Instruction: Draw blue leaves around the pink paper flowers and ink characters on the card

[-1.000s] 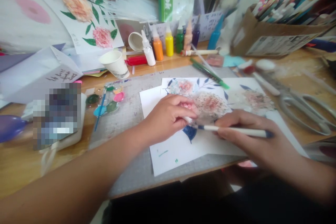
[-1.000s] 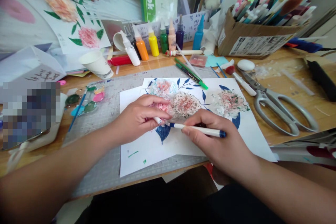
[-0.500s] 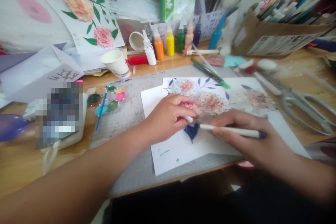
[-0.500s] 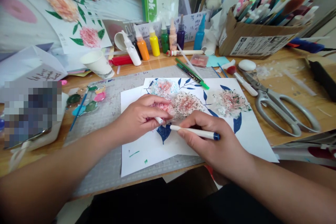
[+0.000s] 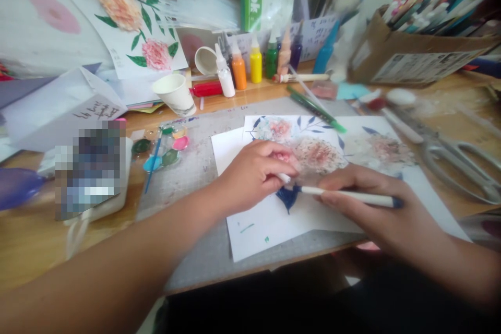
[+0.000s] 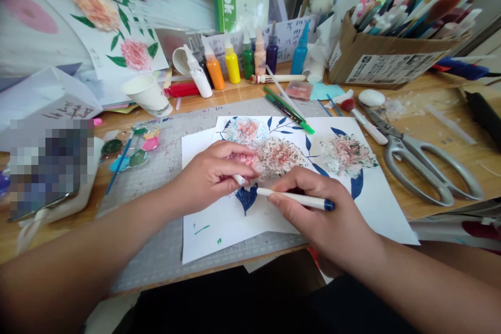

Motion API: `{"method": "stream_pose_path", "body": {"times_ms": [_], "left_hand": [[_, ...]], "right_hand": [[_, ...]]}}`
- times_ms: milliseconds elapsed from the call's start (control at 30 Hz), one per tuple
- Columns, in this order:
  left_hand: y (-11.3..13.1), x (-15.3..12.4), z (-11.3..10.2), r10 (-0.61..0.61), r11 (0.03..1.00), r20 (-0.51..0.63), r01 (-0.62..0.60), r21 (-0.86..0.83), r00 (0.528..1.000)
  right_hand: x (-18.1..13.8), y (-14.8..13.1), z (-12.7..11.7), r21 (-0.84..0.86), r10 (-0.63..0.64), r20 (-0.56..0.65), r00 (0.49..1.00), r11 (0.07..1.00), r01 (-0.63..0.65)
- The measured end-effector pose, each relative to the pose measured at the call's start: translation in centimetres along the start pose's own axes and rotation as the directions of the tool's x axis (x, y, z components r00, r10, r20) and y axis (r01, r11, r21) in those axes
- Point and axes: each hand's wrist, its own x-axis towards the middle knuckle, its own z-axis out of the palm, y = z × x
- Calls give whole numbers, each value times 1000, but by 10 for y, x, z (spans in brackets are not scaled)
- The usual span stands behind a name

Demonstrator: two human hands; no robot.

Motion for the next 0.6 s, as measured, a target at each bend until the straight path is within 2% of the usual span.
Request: {"method": "stream_pose_path", "body": {"times_ms": [367, 467, 600], "left_hand": [[1, 0, -1, -15, 1000, 4, 15, -10, 1000], [0, 0, -1, -4, 1000, -1, 4, -10, 1000], [-1, 0, 0, 26, 1000, -13, -26, -2, 1000]], "right_hand": [[-2, -1, 3, 58, -50, 75, 996, 997, 45], [-2, -2, 4, 39, -27, 54, 998, 999, 25], [-1, -1, 4, 28, -58, 47, 997, 998, 57]]}}
